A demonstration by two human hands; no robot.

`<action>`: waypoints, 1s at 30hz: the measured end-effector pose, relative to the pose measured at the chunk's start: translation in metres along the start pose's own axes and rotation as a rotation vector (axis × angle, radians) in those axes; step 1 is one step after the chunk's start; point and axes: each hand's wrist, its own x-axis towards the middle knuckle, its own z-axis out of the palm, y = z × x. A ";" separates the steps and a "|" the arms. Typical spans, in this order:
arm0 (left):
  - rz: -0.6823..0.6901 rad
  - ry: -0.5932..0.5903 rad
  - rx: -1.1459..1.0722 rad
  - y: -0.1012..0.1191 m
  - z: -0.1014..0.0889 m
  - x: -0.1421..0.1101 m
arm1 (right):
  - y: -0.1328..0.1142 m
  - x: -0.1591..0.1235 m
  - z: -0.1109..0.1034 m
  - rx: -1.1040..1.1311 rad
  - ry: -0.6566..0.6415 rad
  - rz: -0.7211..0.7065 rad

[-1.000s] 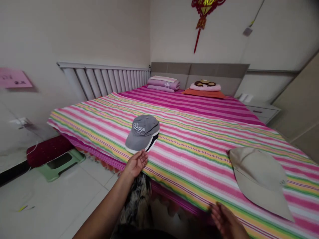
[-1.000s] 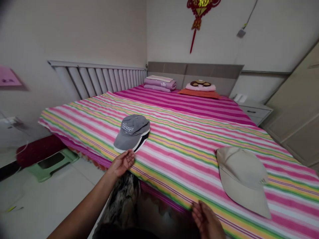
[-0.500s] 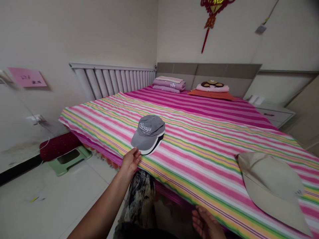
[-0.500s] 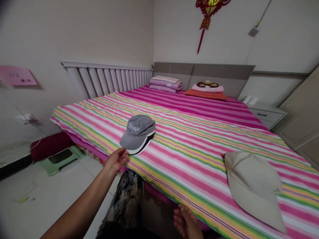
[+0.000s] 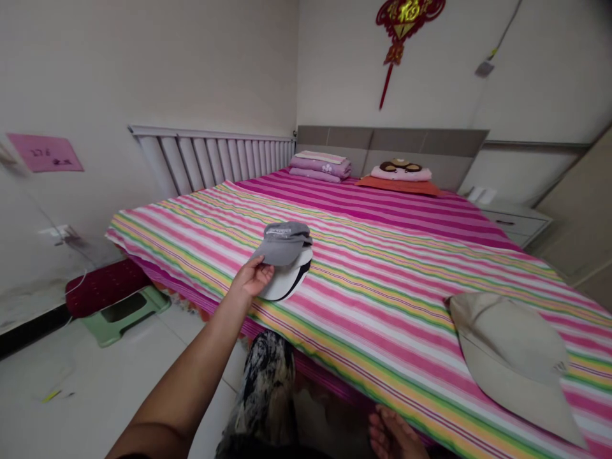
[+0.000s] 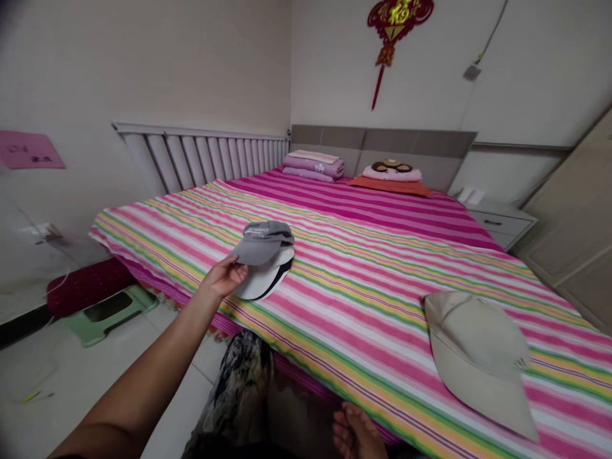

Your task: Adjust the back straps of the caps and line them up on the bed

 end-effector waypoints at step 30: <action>-0.650 -0.838 -0.048 -0.161 -0.053 -0.058 | -0.104 -0.043 0.065 0.121 -0.472 -0.325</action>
